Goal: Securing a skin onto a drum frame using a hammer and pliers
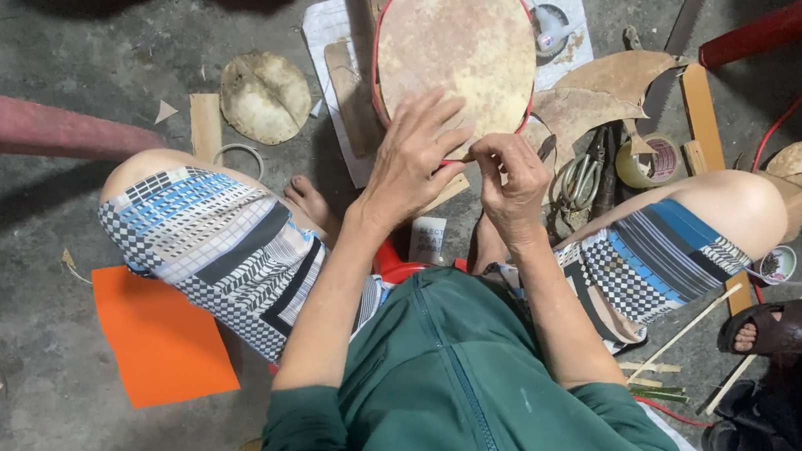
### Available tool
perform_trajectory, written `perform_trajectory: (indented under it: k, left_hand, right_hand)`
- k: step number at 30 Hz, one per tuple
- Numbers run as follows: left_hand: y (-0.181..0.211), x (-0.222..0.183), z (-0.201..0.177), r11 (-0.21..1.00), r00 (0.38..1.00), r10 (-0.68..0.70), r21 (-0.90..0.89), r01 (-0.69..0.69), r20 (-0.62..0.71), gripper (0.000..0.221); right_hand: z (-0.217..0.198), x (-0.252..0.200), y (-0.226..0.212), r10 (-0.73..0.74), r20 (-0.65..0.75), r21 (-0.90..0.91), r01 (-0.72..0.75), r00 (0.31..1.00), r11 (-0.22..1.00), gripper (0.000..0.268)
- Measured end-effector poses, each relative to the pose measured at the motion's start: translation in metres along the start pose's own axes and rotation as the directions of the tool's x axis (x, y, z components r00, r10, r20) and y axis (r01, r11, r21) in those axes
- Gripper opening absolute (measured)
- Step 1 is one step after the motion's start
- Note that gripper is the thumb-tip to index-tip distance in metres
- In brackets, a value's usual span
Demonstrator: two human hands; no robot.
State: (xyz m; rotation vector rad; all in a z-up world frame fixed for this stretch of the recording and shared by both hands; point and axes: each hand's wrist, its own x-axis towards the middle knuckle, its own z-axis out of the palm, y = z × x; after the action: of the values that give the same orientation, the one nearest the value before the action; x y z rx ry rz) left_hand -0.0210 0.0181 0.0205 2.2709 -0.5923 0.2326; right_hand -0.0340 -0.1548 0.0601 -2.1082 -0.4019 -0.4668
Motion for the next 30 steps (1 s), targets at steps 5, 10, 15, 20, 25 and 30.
perform_trajectory:
  k: [5,10,15,20,25,30]
  left_hand:
    - [-0.001,-0.016,-0.006,0.983,0.999,-0.009,0.184,0.016,-0.043,0.034]
    - [-0.004,-0.017,0.0,0.985,0.995,-0.032,0.167,0.047,-0.091,0.026]
    - [-0.006,-0.016,0.005,0.992,0.985,-0.066,0.1,0.082,-0.161,0.02]
    - [-0.008,-0.016,0.01,0.987,0.97,-0.138,0.055,0.151,-0.2,0.019]
    - [-0.002,-0.012,0.005,0.987,0.967,-0.125,0.067,0.143,-0.221,0.018]
    - [-0.003,-0.014,0.007,0.988,0.968,-0.133,0.048,0.147,-0.215,0.018]
  right_hand:
    - [-0.006,0.002,-0.005,0.094,0.035,0.103,-0.097,0.995,0.99,0.012]
    - [-0.012,-0.001,0.001,0.25,0.002,0.282,-0.24,0.968,0.929,0.006]
    - [-0.03,0.001,0.011,0.3,-0.091,0.338,-0.254,0.95,0.906,0.004]
    - [-0.032,0.003,0.007,0.327,-0.138,0.361,-0.259,0.935,0.896,0.007]
    - [-0.031,-0.002,0.011,0.335,-0.132,0.363,-0.269,0.933,0.892,0.009]
    - [-0.025,-0.008,0.016,0.36,-0.12,0.356,-0.298,0.925,0.885,0.01]
